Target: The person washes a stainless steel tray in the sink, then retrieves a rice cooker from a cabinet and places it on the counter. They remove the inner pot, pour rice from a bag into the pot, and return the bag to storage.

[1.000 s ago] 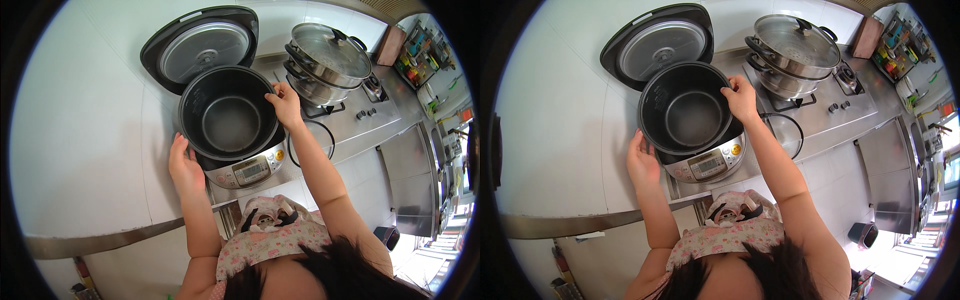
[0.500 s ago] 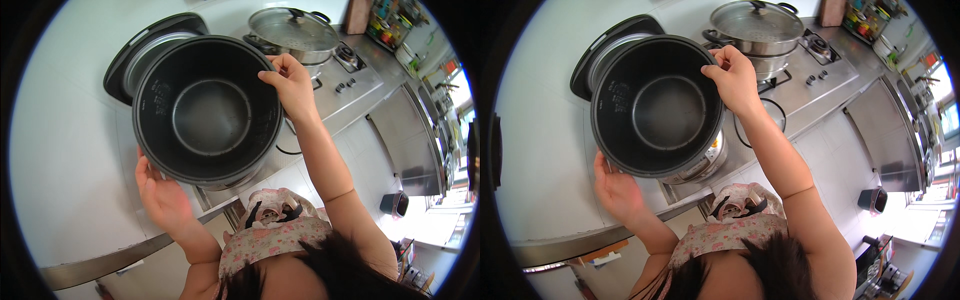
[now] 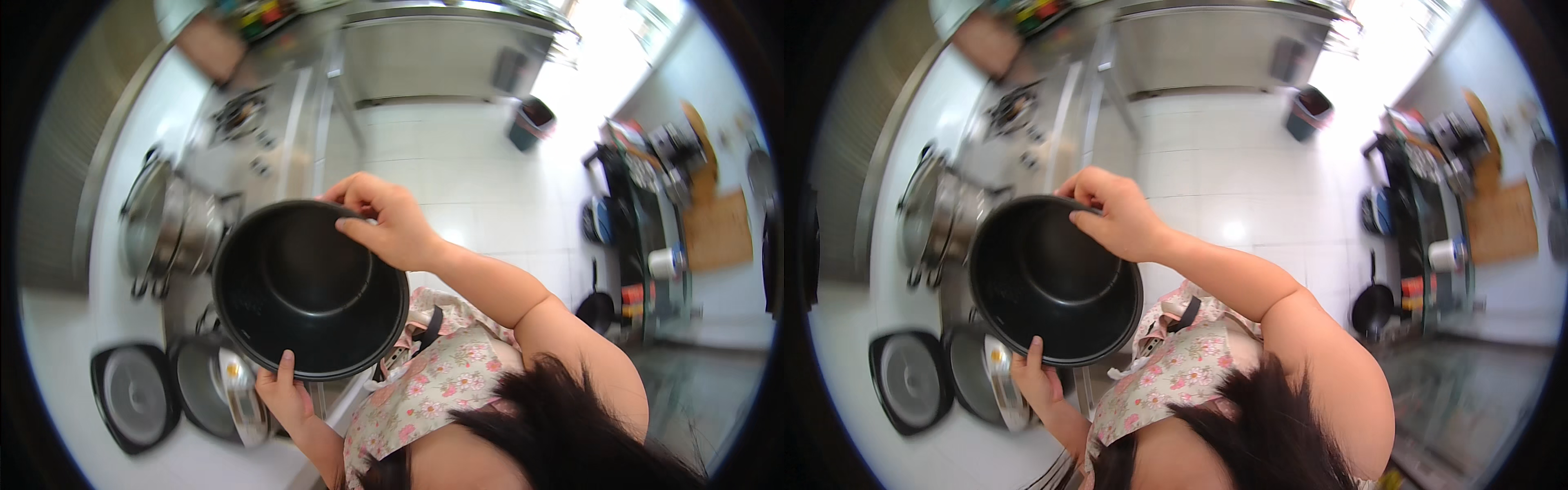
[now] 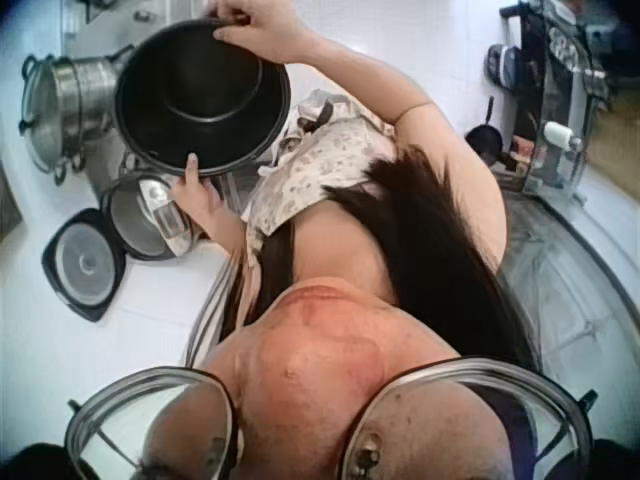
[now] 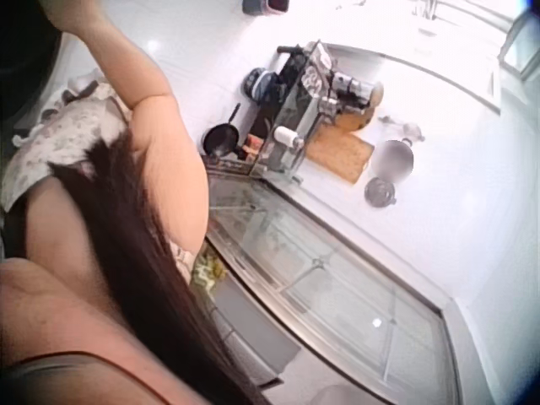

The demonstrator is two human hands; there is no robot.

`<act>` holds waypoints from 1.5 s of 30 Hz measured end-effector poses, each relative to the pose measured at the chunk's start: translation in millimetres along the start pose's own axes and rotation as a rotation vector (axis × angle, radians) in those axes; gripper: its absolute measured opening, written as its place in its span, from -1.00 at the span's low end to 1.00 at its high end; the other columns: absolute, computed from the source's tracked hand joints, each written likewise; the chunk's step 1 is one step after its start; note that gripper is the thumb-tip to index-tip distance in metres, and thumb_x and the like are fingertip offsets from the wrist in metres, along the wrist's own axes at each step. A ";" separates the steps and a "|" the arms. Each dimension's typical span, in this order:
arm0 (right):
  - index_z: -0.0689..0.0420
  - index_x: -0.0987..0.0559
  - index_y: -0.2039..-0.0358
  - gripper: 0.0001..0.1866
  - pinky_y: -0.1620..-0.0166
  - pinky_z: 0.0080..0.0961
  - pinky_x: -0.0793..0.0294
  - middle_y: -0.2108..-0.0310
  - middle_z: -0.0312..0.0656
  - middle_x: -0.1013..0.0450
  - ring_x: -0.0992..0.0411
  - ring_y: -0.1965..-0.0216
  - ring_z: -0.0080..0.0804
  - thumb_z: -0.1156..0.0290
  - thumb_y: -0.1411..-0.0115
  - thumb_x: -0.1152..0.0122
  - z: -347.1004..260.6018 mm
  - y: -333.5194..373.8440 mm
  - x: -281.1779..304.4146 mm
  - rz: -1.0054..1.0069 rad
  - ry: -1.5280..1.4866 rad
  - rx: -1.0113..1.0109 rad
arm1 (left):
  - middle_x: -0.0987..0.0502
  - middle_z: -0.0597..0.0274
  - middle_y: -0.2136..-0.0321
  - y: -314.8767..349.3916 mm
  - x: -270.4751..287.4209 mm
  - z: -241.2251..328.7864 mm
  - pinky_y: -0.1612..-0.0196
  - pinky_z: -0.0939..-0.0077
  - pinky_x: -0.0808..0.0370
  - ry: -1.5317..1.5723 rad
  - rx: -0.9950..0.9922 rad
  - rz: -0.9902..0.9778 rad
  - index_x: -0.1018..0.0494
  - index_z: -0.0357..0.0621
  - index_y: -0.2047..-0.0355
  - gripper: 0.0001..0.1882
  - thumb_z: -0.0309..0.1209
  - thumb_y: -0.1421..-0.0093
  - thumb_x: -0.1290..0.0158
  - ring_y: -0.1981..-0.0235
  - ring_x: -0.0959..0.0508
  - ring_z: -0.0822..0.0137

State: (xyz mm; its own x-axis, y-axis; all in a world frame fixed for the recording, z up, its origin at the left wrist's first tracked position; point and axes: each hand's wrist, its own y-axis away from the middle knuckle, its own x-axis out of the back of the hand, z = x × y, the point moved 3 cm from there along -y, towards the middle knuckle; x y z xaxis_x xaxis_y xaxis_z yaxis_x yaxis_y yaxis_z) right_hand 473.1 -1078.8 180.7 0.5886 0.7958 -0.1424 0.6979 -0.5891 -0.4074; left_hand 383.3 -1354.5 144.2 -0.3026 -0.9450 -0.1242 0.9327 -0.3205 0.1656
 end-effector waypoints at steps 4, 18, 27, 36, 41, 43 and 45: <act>0.21 -0.26 0.54 -0.84 0.11 -0.50 -0.43 0.27 -0.12 -0.42 -0.38 0.24 -0.48 0.64 -0.02 -0.07 20.2 47.6 95.1 0.256 0.176 -0.150 | -0.52 0.14 0.34 -27.1 -73.2 -49.7 0.31 0.52 -0.51 -0.056 0.280 -0.302 -0.44 -0.32 0.30 -0.82 -0.65 -0.04 -0.02 0.35 -0.54 0.31; 0.22 -0.47 0.47 -0.77 0.27 -0.51 -0.42 0.43 -0.16 -0.46 -0.44 0.38 -0.42 0.29 -0.07 -0.15 -14.6 328.0 287.7 1.200 0.489 -0.492 | -0.51 0.17 0.45 59.3 -298.3 -128.9 0.48 0.57 -0.54 -0.413 0.475 -0.909 -0.44 -0.32 0.36 -0.84 -0.67 0.00 0.01 0.49 -0.53 0.37; 0.23 -0.48 0.52 -0.79 0.41 -0.39 -0.39 0.57 -0.09 -0.46 -0.43 0.52 -0.28 0.31 -0.03 -0.12 -9.0 431.5 245.8 1.670 0.498 -0.698 | -0.49 0.27 0.52 108.9 -412.7 -165.3 0.54 0.65 -0.46 -0.640 0.511 -1.379 -0.43 -0.24 0.45 -0.90 -0.64 0.02 0.00 0.54 -0.50 0.45; 0.25 -0.51 0.44 -0.78 0.26 -0.21 -0.40 0.46 0.05 -0.47 -0.44 0.36 0.02 0.35 0.01 -0.06 -8.5 455.7 139.5 2.021 0.567 -0.845 | -0.49 0.19 0.51 211.3 -459.6 -208.0 0.44 0.52 -0.56 -0.943 0.537 -1.956 -0.42 -0.27 0.48 -0.92 -0.65 0.03 0.01 0.52 -0.52 0.37; 0.25 -0.52 0.40 -0.79 0.21 -0.17 -0.39 0.40 0.11 -0.46 -0.42 0.29 0.08 0.39 0.01 -0.04 -17.6 470.5 68.5 2.207 0.540 -0.928 | -0.50 0.21 0.51 276.4 -433.7 -221.8 0.41 0.47 -0.56 -1.086 0.509 -2.268 -0.43 -0.29 0.46 -0.90 -0.65 0.04 -0.02 0.51 -0.52 0.36; 0.25 -0.53 0.38 -0.78 0.21 -0.16 -0.39 0.39 0.13 -0.45 -0.41 0.29 0.10 0.43 0.02 -0.02 -18.2 493.8 34.5 2.304 0.559 -0.897 | -0.50 0.21 0.51 304.0 -403.1 -227.3 0.39 0.45 -0.57 -1.141 0.499 -2.341 -0.43 -0.28 0.47 -0.91 -0.64 0.05 -0.03 0.51 -0.52 0.37; 0.25 -0.52 0.36 -0.77 0.25 -0.17 -0.38 0.40 0.15 -0.44 -0.41 0.31 0.12 0.41 0.02 -0.04 -15.3 514.2 -2.6 2.434 0.501 -0.837 | -0.49 0.25 0.55 328.2 -369.7 -219.8 0.44 0.52 -0.53 -1.205 0.471 -2.441 -0.44 -0.22 0.45 -0.90 -0.58 0.05 -0.04 0.53 -0.51 0.38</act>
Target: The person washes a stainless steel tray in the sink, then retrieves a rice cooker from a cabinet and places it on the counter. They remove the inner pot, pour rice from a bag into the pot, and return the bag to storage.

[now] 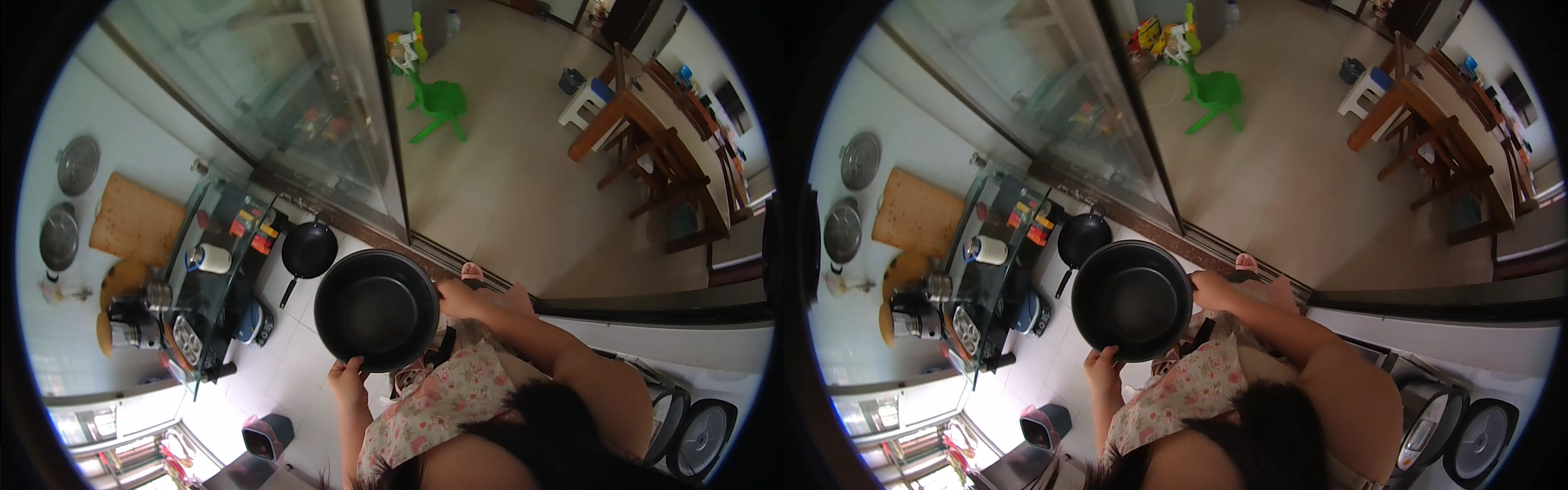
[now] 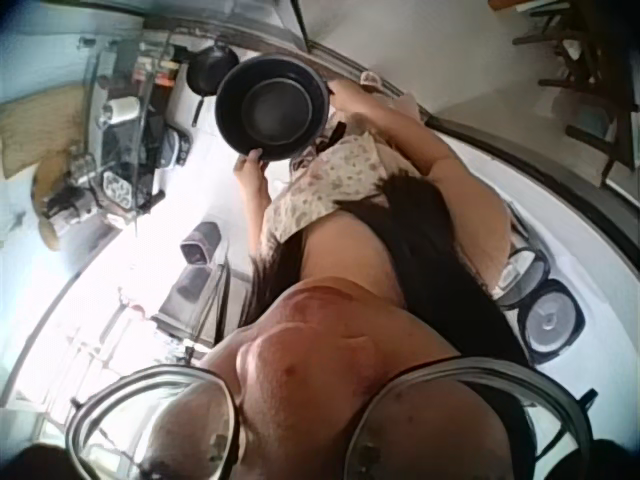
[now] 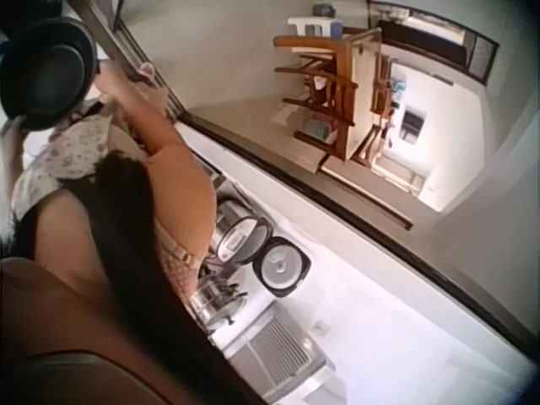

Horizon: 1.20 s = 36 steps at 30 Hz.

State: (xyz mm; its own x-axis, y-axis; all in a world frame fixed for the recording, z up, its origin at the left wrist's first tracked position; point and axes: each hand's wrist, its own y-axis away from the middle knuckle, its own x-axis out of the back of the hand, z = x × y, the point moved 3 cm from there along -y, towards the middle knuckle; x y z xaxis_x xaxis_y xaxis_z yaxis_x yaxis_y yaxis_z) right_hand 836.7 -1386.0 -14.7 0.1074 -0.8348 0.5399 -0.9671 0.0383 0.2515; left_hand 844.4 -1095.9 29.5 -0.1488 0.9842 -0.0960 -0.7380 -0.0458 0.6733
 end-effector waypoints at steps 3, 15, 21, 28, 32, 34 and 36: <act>0.30 -0.50 0.44 -0.77 0.33 -0.22 -0.38 0.46 0.15 -0.44 -0.42 0.40 0.08 0.36 0.01 -0.08 8.2 8.9 72.7 0.111 -0.079 -0.106 | -0.51 0.16 0.50 -6.9 -63.5 -2.3 0.37 0.42 -0.58 -0.036 0.042 -0.095 -0.43 -0.30 0.45 -0.91 -0.60 0.04 -0.05 0.50 -0.54 0.30; 0.35 -0.49 0.38 -0.77 0.28 -0.40 -0.41 0.45 0.10 -0.47 -0.46 0.40 -0.15 0.40 -0.07 -0.09 140.4 12.1 330.1 0.333 -0.004 -0.300 | -0.49 0.15 0.49 -15.7 -372.3 -6.5 0.45 0.53 -0.49 0.028 0.203 -0.274 -0.40 -0.34 0.42 -0.90 -0.65 0.00 0.02 0.50 -0.51 0.31; 0.29 -0.50 0.39 -0.82 0.28 -0.44 -0.41 0.49 -0.07 -0.48 -0.46 0.40 -0.27 0.42 -0.09 -0.06 186.1 1.0 406.1 0.472 -0.274 -0.240 | -0.50 0.21 0.51 -45.3 -477.6 19.2 0.48 0.53 -0.48 -0.014 0.176 -0.318 -0.43 -0.26 0.42 -0.90 -0.59 0.01 -0.02 0.52 -0.51 0.36; 0.29 -0.49 0.37 -0.82 0.29 -0.53 -0.40 0.49 -0.13 -0.49 -0.46 0.39 -0.44 0.41 -0.11 -0.09 245.6 -47.0 500.9 0.523 -0.351 -0.290 | -0.50 0.18 0.51 -100.6 -598.6 62.5 0.49 0.54 -0.51 -0.097 0.077 -0.259 -0.41 -0.32 0.39 -0.87 -0.61 0.02 -0.01 0.55 -0.53 0.35; 0.28 -0.50 0.38 -0.82 0.31 -0.53 -0.40 0.50 -0.13 -0.48 -0.44 0.43 -0.44 0.41 -0.11 -0.08 283.4 -95.1 577.0 0.553 -0.289 -0.359 | -0.49 0.17 0.51 -139.0 -685.5 83.2 0.46 0.48 -0.52 -0.094 0.073 -0.244 -0.41 -0.31 0.41 -0.88 -0.59 0.02 -0.01 0.52 -0.52 0.33; 0.27 -0.50 0.38 -0.82 0.32 -0.53 -0.39 0.50 -0.12 -0.48 -0.43 0.45 -0.44 0.40 -0.11 -0.08 301.4 -124.3 618.2 0.560 -0.228 -0.406 | -0.50 0.16 0.49 -164.7 -735.5 95.4 0.43 0.46 -0.52 -0.109 0.079 -0.273 -0.41 -0.32 0.40 -0.88 -0.60 0.01 0.00 0.50 -0.52 0.32; 0.26 -0.51 0.39 -0.82 0.33 -0.53 -0.39 0.51 -0.11 -0.48 -0.42 0.46 -0.44 0.39 -0.11 -0.08 321.2 -150.1 653.8 0.563 -0.179 -0.445 | -0.51 0.12 0.44 -180.4 -784.8 108.6 0.35 0.41 -0.54 -0.089 0.099 -0.315 -0.41 -0.34 0.37 -0.85 -0.60 0.00 0.01 0.46 -0.53 0.31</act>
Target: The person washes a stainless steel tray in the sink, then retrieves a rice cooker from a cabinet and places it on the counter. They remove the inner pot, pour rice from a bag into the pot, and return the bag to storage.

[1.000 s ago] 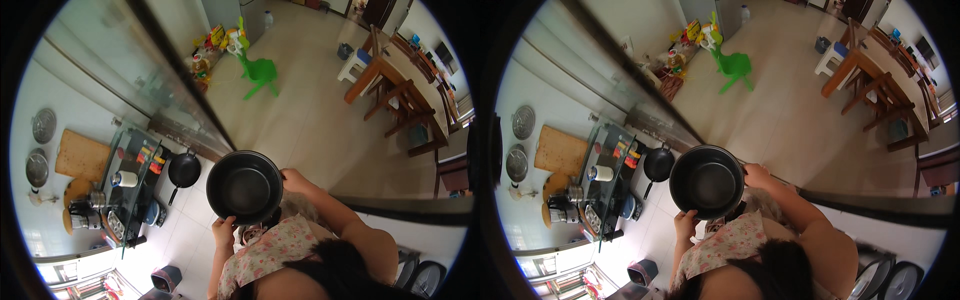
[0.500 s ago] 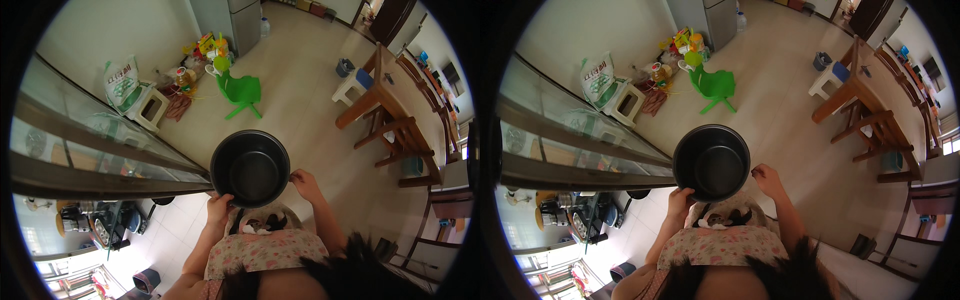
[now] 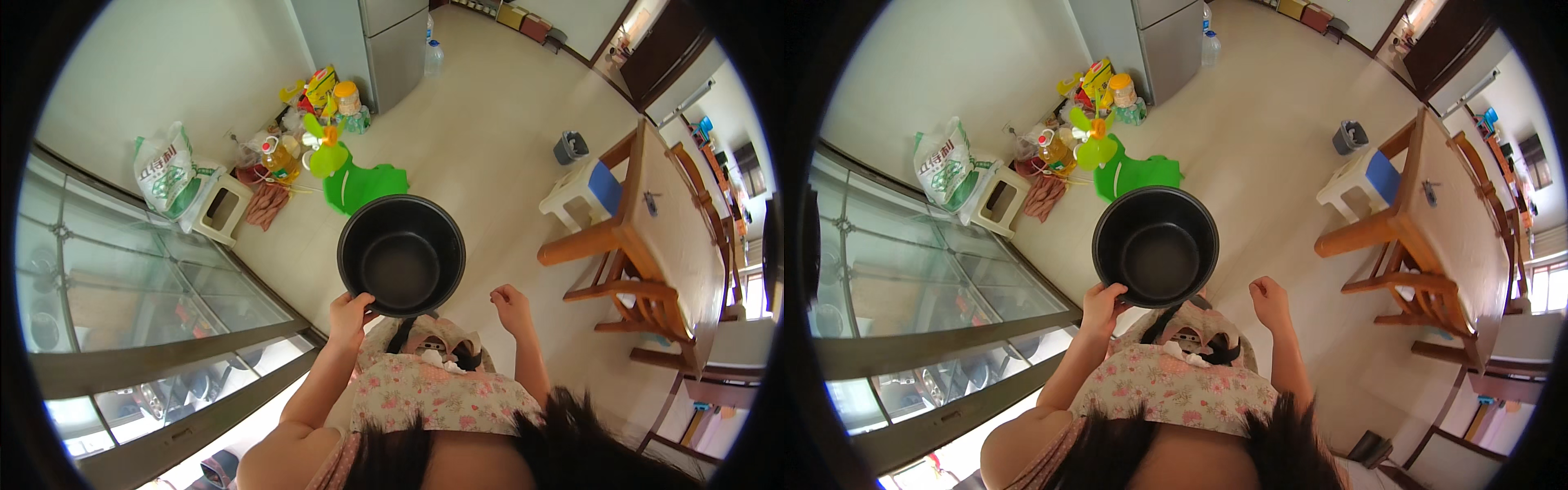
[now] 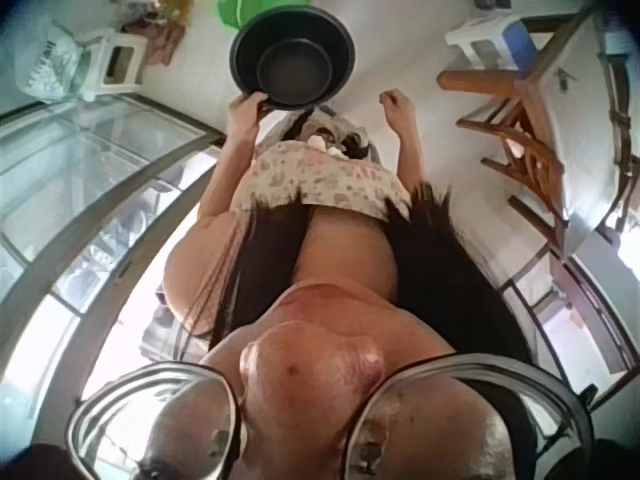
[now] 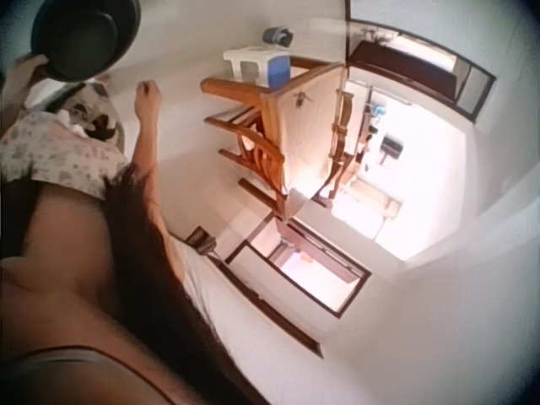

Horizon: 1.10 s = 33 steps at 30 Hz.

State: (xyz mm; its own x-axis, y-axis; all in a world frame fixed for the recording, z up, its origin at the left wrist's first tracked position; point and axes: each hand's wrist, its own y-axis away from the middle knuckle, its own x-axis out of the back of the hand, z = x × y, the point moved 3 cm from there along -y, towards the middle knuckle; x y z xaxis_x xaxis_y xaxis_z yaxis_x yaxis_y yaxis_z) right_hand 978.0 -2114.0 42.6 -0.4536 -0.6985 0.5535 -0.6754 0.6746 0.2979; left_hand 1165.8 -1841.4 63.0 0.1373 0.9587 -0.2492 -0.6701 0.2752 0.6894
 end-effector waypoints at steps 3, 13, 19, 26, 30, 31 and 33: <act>0.27 -0.51 0.39 -0.81 0.33 -0.52 -0.39 0.52 -0.10 -0.47 -0.42 0.47 -0.43 0.39 -0.10 -0.08 -11.2 -63.3 20.9 -0.002 0.026 0.031 | -0.52 0.14 0.43 -41.8 -56.2 29.1 0.31 0.43 -0.56 -0.009 0.005 -0.034 -0.42 -0.38 0.33 -0.83 -0.59 -0.02 0.02 0.43 -0.55 0.31; 0.29 -0.52 0.39 -0.79 0.28 -0.55 -0.43 0.52 -0.14 -0.50 -0.49 0.42 -0.42 0.39 -0.11 -0.05 20.0 -287.2 99.4 -0.061 0.069 -0.068 | -0.52 0.22 0.43 -189.4 -209.9 91.3 0.31 0.47 -0.52 0.067 0.040 -0.016 -0.43 -0.28 0.37 -0.86 -0.58 0.00 0.01 0.43 -0.53 0.39; 0.24 -0.53 0.39 -0.76 0.29 -0.44 -0.44 0.49 -0.09 -0.51 -0.49 0.41 -0.30 0.32 -0.08 -0.04 -2.8 -466.9 146.6 -0.172 0.268 -0.026 | -0.52 0.23 0.46 -255.5 -288.6 139.4 0.38 0.51 -0.52 0.167 -0.019 0.146 -0.43 -0.28 0.39 -0.87 -0.57 0.00 0.00 0.47 -0.53 0.40; 0.23 -0.51 0.36 -0.78 0.26 -0.41 -0.44 0.44 -0.05 -0.50 -0.47 0.39 -0.23 0.33 -0.09 -0.07 -125.3 -660.0 115.5 -0.319 0.338 0.257 | -0.52 0.22 0.51 -312.8 -326.9 207.7 0.51 0.58 -0.51 0.403 -0.097 0.295 -0.44 -0.28 0.40 -0.88 -0.60 0.01 0.01 0.55 -0.52 0.41; 0.23 -0.50 0.35 -0.77 0.23 -0.44 -0.43 0.42 -0.05 -0.49 -0.47 0.36 -0.25 0.32 -0.10 -0.08 -198.7 -730.9 37.3 -0.486 0.275 0.322 | -0.51 0.17 0.50 -354.7 -319.3 245.5 0.42 0.46 -0.57 0.536 -0.168 0.368 -0.43 -0.32 0.42 -0.89 -0.63 0.01 0.02 0.51 -0.54 0.34; 0.23 -0.50 0.34 -0.77 0.22 -0.45 -0.43 0.42 -0.05 -0.49 -0.47 0.35 -0.26 0.31 -0.11 -0.08 -223.1 -742.8 18.1 -0.522 0.282 0.343 | -0.51 0.17 0.49 -367.9 -315.8 253.6 0.40 0.46 -0.57 0.557 -0.173 0.407 -0.42 -0.32 0.42 -0.89 -0.63 0.01 0.02 0.50 -0.54 0.34; 0.23 -0.50 0.34 -0.76 0.22 -0.45 -0.43 0.41 -0.05 -0.49 -0.47 0.34 -0.26 0.31 -0.11 -0.08 -257.8 -767.2 -21.4 -0.595 0.297 0.378 | -0.51 0.17 0.47 -397.8 -305.3 281.0 0.37 0.45 -0.57 0.593 -0.197 0.468 -0.42 -0.31 0.41 -0.88 -0.63 0.01 0.02 0.48 -0.54 0.34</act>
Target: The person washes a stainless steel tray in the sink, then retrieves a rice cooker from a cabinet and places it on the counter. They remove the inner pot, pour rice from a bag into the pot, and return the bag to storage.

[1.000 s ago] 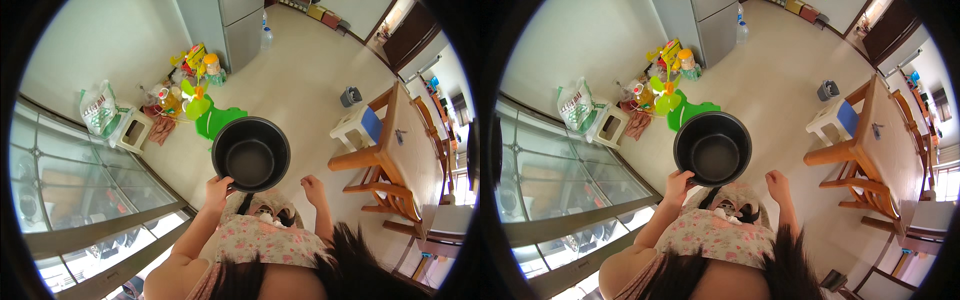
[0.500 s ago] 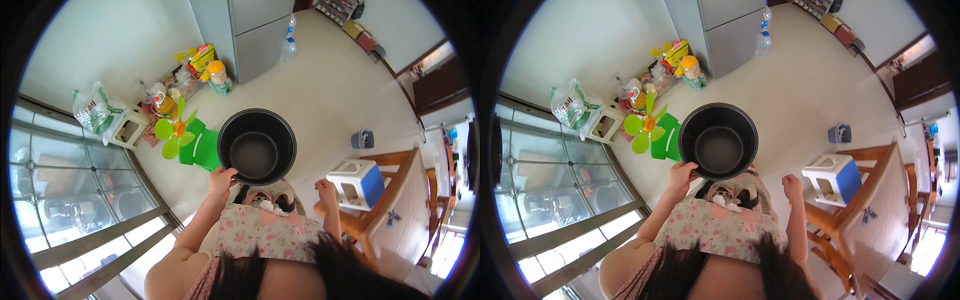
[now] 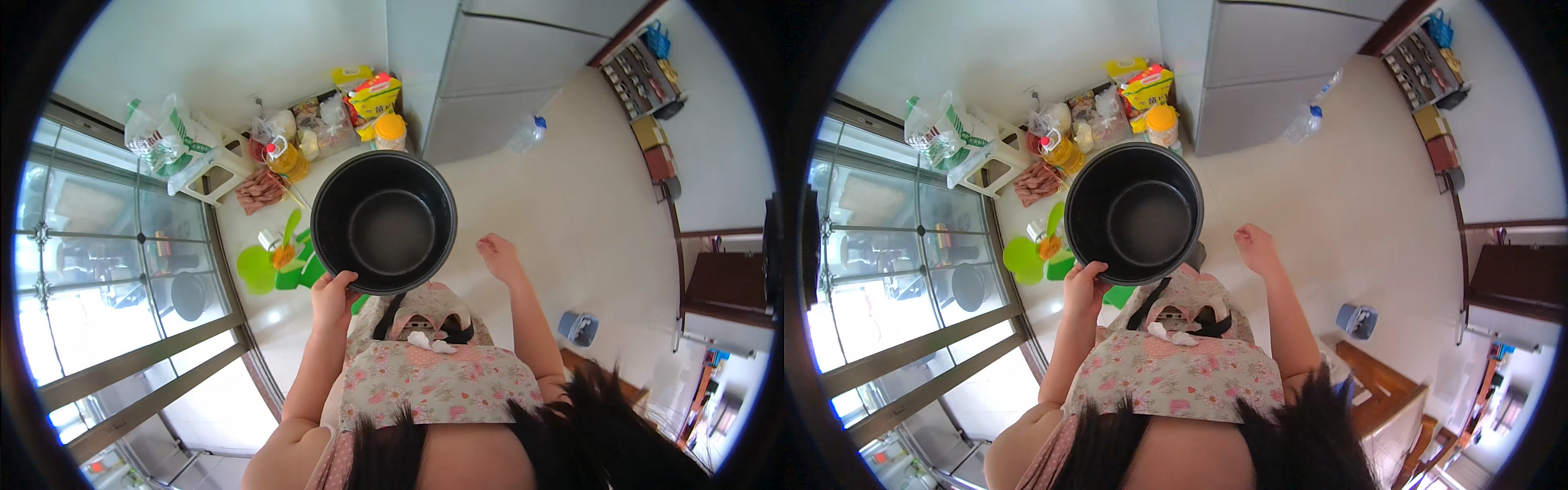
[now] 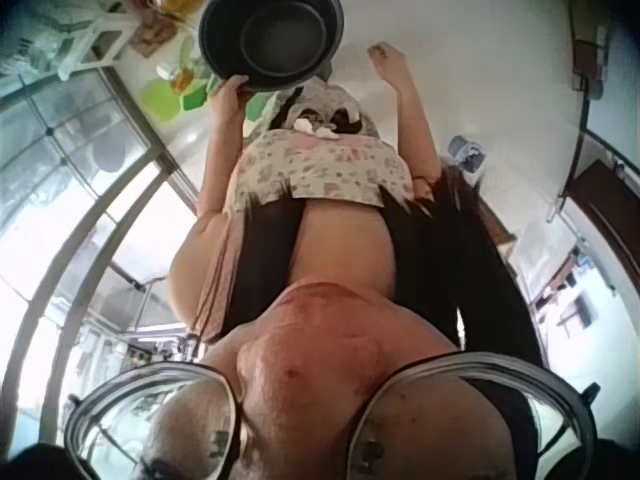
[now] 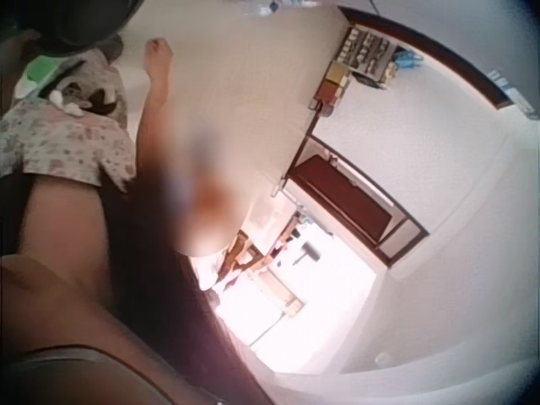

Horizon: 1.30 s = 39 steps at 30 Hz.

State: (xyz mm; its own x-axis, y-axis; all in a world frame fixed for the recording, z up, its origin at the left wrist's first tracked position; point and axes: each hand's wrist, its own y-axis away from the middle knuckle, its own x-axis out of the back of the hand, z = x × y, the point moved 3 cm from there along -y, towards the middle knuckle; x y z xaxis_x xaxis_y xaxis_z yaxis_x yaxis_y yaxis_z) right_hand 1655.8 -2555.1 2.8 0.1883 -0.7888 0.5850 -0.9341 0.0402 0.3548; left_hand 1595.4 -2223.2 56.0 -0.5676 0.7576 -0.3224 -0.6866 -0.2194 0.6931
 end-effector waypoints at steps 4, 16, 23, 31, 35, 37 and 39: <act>0.25 -0.49 0.34 -0.77 0.25 -0.48 -0.42 0.45 -0.08 -0.49 -0.46 0.39 -0.32 0.32 -0.11 -0.06 -27.7 -99.7 -22.7 -0.120 0.056 0.074 | -0.50 0.17 0.47 -63.1 -16.6 29.8 0.33 0.44 -0.56 0.054 -0.013 0.116 -0.40 -0.30 0.40 -0.88 -0.64 0.01 0.02 0.47 -0.53 0.34; 0.22 -0.50 0.37 -0.78 0.27 -0.38 -0.41 0.41 -0.04 -0.49 -0.45 0.37 -0.18 0.33 -0.08 -0.06 -138.3 -375.7 -101.3 -0.291 0.223 0.219 | -0.46 0.20 0.51 -193.0 -37.7 115.3 0.41 0.38 -0.57 0.287 -0.102 0.533 -0.36 -0.26 0.48 -0.89 -0.69 0.05 0.01 0.51 -0.50 0.32; 0.19 -0.52 0.46 -0.82 0.28 -0.29 -0.42 0.44 -0.03 -0.49 -0.45 0.36 -0.08 0.34 -0.04 -0.07 -159.1 -561.7 -192.6 -0.221 0.328 0.200 | -0.43 0.19 0.52 -261.3 -41.6 167.0 0.42 0.34 -0.57 0.361 -0.109 0.709 -0.33 -0.28 0.49 -0.86 -0.71 0.08 0.00 0.50 -0.51 0.27; 0.14 -0.55 0.48 -0.82 0.21 -0.26 -0.43 0.39 -0.06 -0.50 -0.45 0.29 -0.09 0.31 -0.01 -0.07 -164.4 -710.7 -243.7 -0.313 0.581 0.063 | -0.43 0.13 0.42 -338.0 -38.7 197.0 0.37 0.30 -0.54 0.457 -0.050 0.889 -0.34 -0.30 0.39 -0.80 -0.69 0.08 -0.01 0.41 -0.51 0.21; 0.10 -0.54 0.40 -0.83 0.19 -0.25 -0.42 0.37 -0.07 -0.50 -0.45 0.27 -0.11 0.33 -0.01 -0.08 -155.7 -765.7 -255.5 -0.285 0.664 0.027 | -0.45 0.14 0.40 -380.5 -38.6 210.7 0.35 0.31 -0.56 0.442 0.005 0.893 -0.36 -0.30 0.38 -0.81 -0.69 0.07 0.01 0.37 -0.52 0.21; 0.09 -0.52 0.32 -0.80 0.15 -0.24 -0.41 0.31 -0.05 -0.47 -0.43 0.23 -0.09 0.36 0.00 -0.08 -147.3 -790.6 -267.9 -0.254 0.681 -0.035 | -0.46 0.13 0.37 -400.5 -36.4 211.4 0.31 0.33 -0.59 0.454 0.021 0.887 -0.37 -0.31 0.36 -0.79 -0.69 0.07 0.03 0.35 -0.52 0.21; 0.10 -0.51 0.28 -0.77 0.11 -0.25 -0.39 0.22 -0.04 -0.43 -0.38 0.14 -0.07 0.37 0.00 -0.09 -138.0 -813.1 -279.5 -0.165 0.755 0.035 | -0.44 0.11 0.41 -424.6 -36.1 212.7 0.35 0.32 -0.58 0.420 0.038 0.938 -0.34 -0.32 0.40 -0.84 -0.67 0.06 0.03 0.39 -0.51 0.17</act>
State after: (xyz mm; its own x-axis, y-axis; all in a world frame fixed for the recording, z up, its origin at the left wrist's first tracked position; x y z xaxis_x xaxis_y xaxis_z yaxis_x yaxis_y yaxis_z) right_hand 2404.5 -2282.6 -348.6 0.4698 -0.1506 0.8698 -0.8827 -0.0712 0.4645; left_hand 2004.0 -2026.6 -89.5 -0.9863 0.0137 0.1646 0.1254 -0.5866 0.8001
